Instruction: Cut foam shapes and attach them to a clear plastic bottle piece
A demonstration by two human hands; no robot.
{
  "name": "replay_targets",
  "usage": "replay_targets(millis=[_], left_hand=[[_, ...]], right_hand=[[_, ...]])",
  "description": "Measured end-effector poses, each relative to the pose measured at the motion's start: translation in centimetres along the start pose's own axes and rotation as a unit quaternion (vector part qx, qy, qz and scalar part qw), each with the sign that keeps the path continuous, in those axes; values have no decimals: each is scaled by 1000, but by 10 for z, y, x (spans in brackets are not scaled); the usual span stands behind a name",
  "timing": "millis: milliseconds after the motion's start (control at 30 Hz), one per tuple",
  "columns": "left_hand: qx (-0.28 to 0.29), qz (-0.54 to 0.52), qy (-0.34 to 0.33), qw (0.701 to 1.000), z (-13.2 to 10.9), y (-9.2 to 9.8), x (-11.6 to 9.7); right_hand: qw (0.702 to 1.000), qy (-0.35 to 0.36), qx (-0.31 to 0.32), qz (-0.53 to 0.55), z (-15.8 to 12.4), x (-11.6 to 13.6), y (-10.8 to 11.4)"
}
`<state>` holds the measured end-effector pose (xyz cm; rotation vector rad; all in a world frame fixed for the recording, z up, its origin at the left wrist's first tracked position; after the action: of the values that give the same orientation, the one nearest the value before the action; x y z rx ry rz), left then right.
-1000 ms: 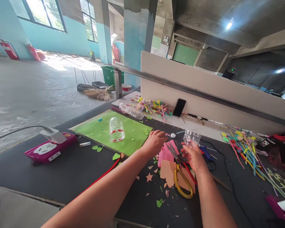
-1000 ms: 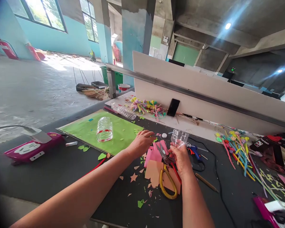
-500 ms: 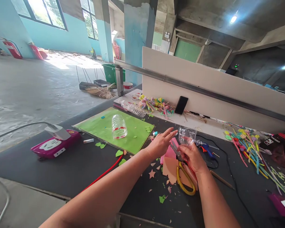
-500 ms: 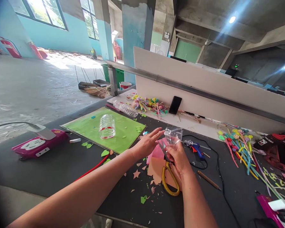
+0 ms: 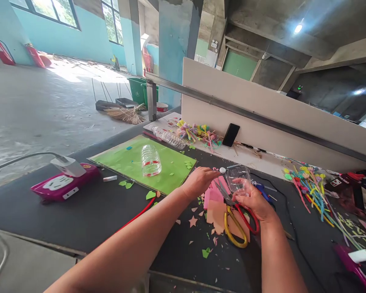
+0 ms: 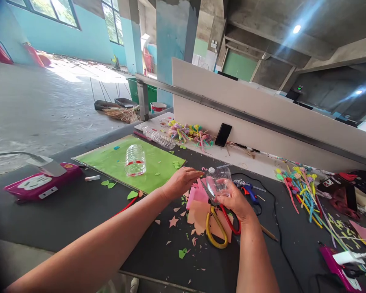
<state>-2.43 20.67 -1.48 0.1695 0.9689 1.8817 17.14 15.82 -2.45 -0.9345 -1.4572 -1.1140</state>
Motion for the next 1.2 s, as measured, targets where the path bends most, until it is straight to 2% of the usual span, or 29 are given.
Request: replay_targets(millis=[100, 200, 333, 400, 467, 600, 633, 700, 767, 833, 900, 967, 1000, 1033, 1133, 1200], left_hand=[[-66, -12, 71, 995, -2, 12, 13], [-101, -26, 129, 986, -5, 18, 24], [-92, -50, 166, 981, -7, 13, 30], [-80, -57, 163, 982, -7, 9, 27], [-91, -68, 153, 982, -7, 8, 23], [-208, -96, 191, 954, -11, 22, 19], [-218, -101, 210, 948, -12, 24, 19], [-167, -123, 256, 944, -10, 18, 18], [-67, -165, 301, 937, -8, 4, 15], [15, -218, 333, 917, -9, -12, 8], [64, -261, 348, 898, -10, -25, -1], [87, -326, 364, 868, -11, -35, -9], [83, -380, 376, 841, -12, -37, -11], [73, -445, 390, 803, -13, -39, -13], [20, -639, 413, 649, -14, -36, -14], [3, -708, 388, 591, -10, -27, -13]], right_hand=[[1000, 14, -23, 15, -4, 3, 13], [997, 36, -15, 70, -5, 5, 19], [985, 56, 18, 164, -4, 7, 14], [969, 74, 30, 236, -5, 11, 8], [949, 91, 45, 299, -4, 14, 1], [926, 92, 64, 360, -1, 14, -9], [922, 91, 65, 371, -1, 13, -11], [914, 92, 63, 391, 1, 12, -12], [907, 102, 58, 405, 2, 12, -13], [903, 113, 54, 411, 2, 12, -15], [903, 119, 53, 409, 3, 13, -19], [908, 118, 56, 399, 3, 12, -23], [912, 117, 55, 390, 3, 12, -25], [916, 116, 54, 380, 4, 11, -26], [932, 114, 43, 340, 6, 9, -29], [940, 114, 32, 319, 7, 7, -29]])
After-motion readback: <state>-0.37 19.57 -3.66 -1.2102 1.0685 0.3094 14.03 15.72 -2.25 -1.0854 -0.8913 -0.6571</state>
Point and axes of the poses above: each hand's wrist, its own z-axis towards the middle knuckle, its own y-axis out of the back of the hand, x = y × z, the point moved 6 cm from there along z, towards the middle knuckle
